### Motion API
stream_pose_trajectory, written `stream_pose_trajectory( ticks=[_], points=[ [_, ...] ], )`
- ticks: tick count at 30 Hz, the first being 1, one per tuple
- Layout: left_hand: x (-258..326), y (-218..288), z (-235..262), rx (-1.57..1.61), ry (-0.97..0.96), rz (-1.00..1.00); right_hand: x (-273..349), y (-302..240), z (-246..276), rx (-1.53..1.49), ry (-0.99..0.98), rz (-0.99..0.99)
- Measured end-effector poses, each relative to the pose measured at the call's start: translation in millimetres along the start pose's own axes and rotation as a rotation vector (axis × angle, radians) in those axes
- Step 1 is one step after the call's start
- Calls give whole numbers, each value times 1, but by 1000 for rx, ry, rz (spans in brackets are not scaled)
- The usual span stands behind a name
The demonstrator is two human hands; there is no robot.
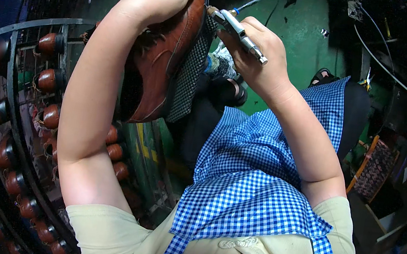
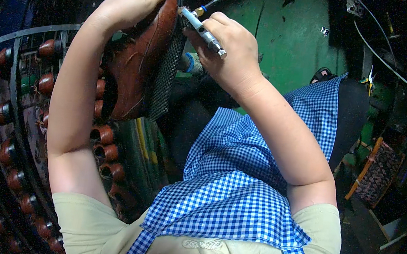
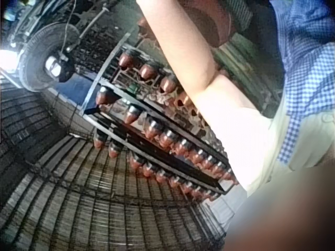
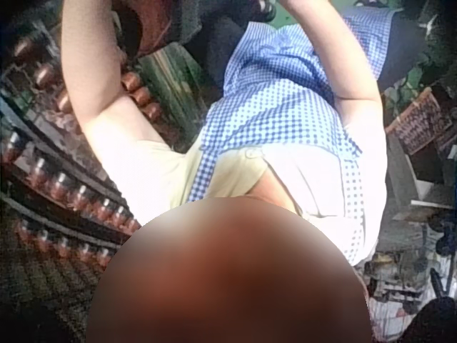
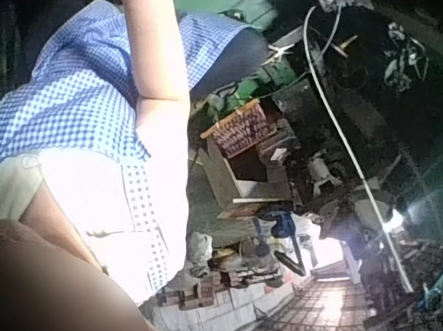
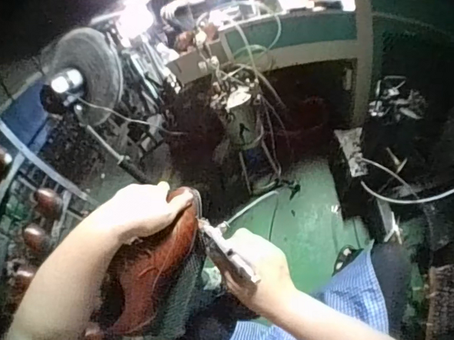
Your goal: Use a spray gun to apply a finish or adhesive to leather shoes at a manufacturing workstation.
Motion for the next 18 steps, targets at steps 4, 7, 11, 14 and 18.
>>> stream_pose_trajectory(
  ticks=[4, 7, 11, 14, 18],
  points=[
    [-6, -13, -4, -18, -15, 3, 8, -6, -3, -51, 18, 62],
    [-5, -21, -7, 59, 6, 37, 14, -10, -6, -74, -3, 29],
    [-10, -35, -17, 79, 26, 60, 21, -14, -10, -94, -47, 8],
    [-8, -37, -18, 72, 9, 95, 25, -16, -12, -93, -63, 19],
    [-16, -52, -26, 104, 18, 115, 29, -17, -14, -93, -69, 59]
  ],
)
Point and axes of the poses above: each hand's wrist, its own x-axis away from the middle knuckle, its own z-axis out of the back of the hand, y = z × x, the point moved 1 cm from there along -x, towards the middle knuckle, and after that the axes turned 2 degrees about y, right-handed, at the moved point
